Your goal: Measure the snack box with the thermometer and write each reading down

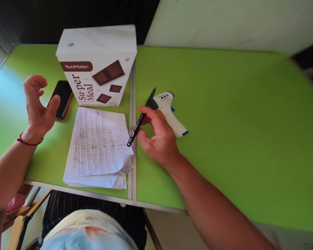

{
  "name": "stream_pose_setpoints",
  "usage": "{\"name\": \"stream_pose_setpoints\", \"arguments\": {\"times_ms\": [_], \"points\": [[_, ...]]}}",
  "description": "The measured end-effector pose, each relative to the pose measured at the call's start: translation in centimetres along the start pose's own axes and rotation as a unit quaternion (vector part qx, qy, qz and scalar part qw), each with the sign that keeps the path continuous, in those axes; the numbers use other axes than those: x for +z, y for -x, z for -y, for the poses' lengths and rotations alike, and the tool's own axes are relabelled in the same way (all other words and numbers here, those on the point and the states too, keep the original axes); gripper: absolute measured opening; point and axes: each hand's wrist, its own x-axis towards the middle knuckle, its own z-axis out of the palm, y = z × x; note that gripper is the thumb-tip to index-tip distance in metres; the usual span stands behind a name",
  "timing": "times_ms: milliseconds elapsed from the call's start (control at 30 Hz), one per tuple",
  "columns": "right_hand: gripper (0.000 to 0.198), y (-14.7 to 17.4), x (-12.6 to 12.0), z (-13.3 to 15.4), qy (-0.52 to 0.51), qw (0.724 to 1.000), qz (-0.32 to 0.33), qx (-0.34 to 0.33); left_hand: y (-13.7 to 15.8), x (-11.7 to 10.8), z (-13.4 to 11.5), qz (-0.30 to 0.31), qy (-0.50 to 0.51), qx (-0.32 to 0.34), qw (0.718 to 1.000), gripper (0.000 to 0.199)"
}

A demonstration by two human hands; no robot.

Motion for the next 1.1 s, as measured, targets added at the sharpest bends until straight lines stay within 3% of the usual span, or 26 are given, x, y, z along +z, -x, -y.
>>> {"name": "stream_pose_setpoints", "arguments": {"times_ms": [167,333,567,733,1100], "points": [[0.045,-0.6,0.1,0.3,0.027,0.997,0.011,-0.071,0.2,0.2,1.4,0.046,-0.02,-0.025,0.998,0.07],[0.03,-1.0,-0.7,0.6,0.014,0.997,0.077,-0.002,-0.4,-0.9,4.1,0.058,-0.031,-0.064,0.996,0.075],[0.032,-0.3,0.4,-1.3,0.136,0.989,0.044,0.024,-0.3,-1.2,6.6,0.072,-0.027,-0.105,0.992,0.086],[0.03,-0.1,0.5,-2.1,0.132,0.99,0.044,0.027,0.3,-0.2,6.5,0.085,-0.032,-0.102,0.991,0.093],[0.028,-0.2,0.3,-2.2,0.127,0.991,0.045,0.012,0.1,-0.6,6.5,0.089,-0.029,-0.091,0.991,0.09]]}}
